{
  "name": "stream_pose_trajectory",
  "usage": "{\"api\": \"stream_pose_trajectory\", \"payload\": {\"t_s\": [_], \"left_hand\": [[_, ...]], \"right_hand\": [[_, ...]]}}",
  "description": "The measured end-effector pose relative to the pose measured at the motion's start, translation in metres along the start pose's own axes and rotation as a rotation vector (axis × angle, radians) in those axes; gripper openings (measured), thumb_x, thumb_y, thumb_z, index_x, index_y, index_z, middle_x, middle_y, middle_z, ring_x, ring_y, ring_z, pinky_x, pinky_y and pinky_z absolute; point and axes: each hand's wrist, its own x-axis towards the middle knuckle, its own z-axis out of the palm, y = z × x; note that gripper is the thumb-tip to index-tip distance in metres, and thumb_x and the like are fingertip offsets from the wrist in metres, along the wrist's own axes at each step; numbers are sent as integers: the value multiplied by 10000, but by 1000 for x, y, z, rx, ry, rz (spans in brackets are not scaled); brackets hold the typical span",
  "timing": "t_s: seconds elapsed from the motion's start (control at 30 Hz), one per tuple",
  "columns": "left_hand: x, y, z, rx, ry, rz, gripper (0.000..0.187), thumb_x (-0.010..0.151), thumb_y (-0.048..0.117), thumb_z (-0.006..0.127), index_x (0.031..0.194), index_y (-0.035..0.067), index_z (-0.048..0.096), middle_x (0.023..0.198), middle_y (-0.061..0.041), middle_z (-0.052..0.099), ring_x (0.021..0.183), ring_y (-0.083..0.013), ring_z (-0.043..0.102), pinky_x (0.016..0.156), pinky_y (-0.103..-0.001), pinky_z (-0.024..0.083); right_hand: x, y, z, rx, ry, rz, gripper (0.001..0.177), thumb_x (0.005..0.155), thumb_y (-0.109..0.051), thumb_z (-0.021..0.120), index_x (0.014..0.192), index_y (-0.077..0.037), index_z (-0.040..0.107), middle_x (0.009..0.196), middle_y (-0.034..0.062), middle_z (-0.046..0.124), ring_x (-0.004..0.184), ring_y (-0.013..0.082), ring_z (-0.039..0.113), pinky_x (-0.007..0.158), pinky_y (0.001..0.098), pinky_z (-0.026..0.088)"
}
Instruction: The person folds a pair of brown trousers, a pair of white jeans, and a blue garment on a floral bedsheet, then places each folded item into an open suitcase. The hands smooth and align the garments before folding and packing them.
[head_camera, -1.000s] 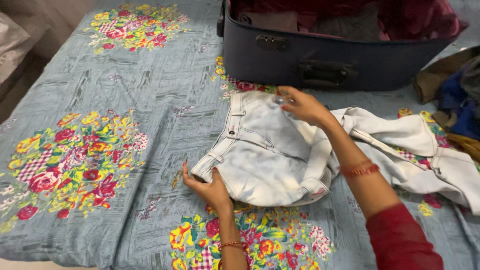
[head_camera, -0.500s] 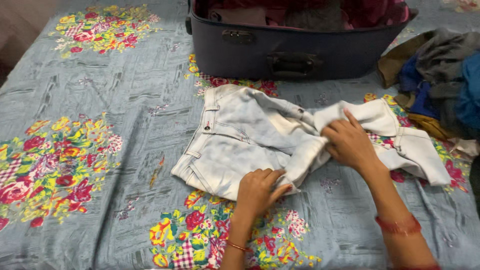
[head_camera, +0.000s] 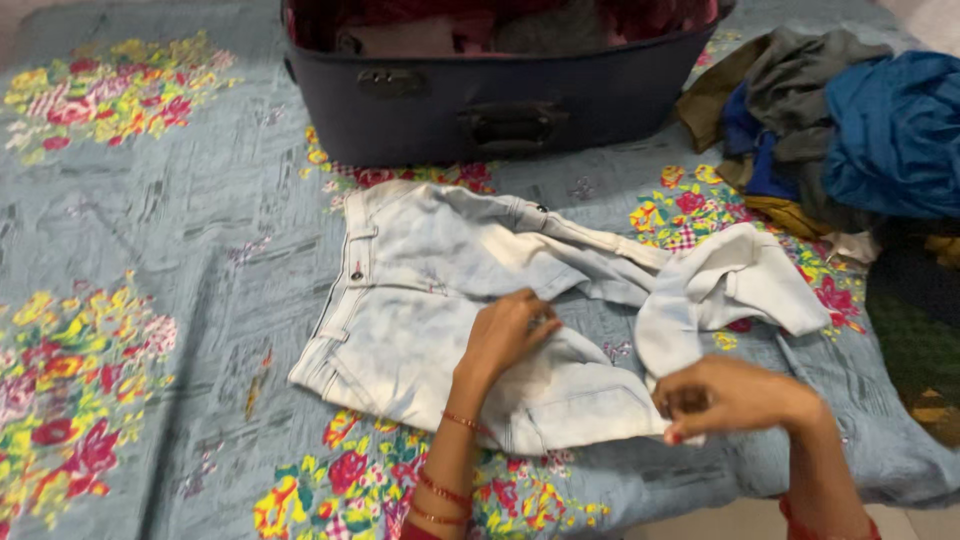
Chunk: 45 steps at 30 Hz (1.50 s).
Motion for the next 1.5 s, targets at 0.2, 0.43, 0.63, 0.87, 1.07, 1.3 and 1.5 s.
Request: {"api": "stream_pose_trajectory", "payload": {"t_s": [0.2,0.43,0.63,0.87,1.07,1.3,1.5], "left_hand": [[78,-47,29,148,216,85,188,873,177,711,1049,113,697,1049,-106,661,904,-345,696,735,-460,555],[138,-79,43,199,282,-60,438,786,175,754,1202,128,625,1097,-197,642,771,-386,702,615,-492,552],[162,-111,66,435,189,-136,211,928,85,608,1136,120,617,954,-169,693,774,-389,715,626,-495,569],[196,-131,58,426,366,-179,174,922,101,647,1088,73,604,967,-185,696,844,-395,713,683,-507,566],[132,-69,33,374,314,116,525,675,190,783,1172,70,662,1030,-178,693,967,-376,659,796,-470,522],[-3,82,50,-67,-197,126,514,756,553,778,898,59,769,951,-159,694,915,-372,653,760,-491,510],[-20,95,50,-14,-374,185,411,857,498,723,951,101,772,942,-122,734,933,-342,680,812,-475,521]], "right_hand": [[70,47,-61,-281,899,170,294,933,-337,666,1173,-192,752,1183,68,743,1034,294,705,841,429,550],[129,98,-95,-233,656,271,558,849,-555,731,1289,-216,684,1245,126,689,1181,316,645,979,435,519],[119,112,-108,-300,609,328,594,746,-464,776,1266,-192,685,1187,115,716,1112,306,680,934,428,545],[32,118,-97,-385,577,694,378,835,-522,673,1076,-269,817,1002,92,812,955,289,755,840,432,591],[21,104,-75,-316,679,755,375,924,-565,616,1100,-300,814,916,70,812,901,278,793,821,432,599],[66,133,-86,-495,1037,281,537,742,-427,712,1236,-218,731,1110,168,736,927,434,701,690,553,547],[-13,149,-58,-352,865,761,413,876,-441,624,1242,-301,756,1094,183,766,972,411,733,819,524,585]]}}
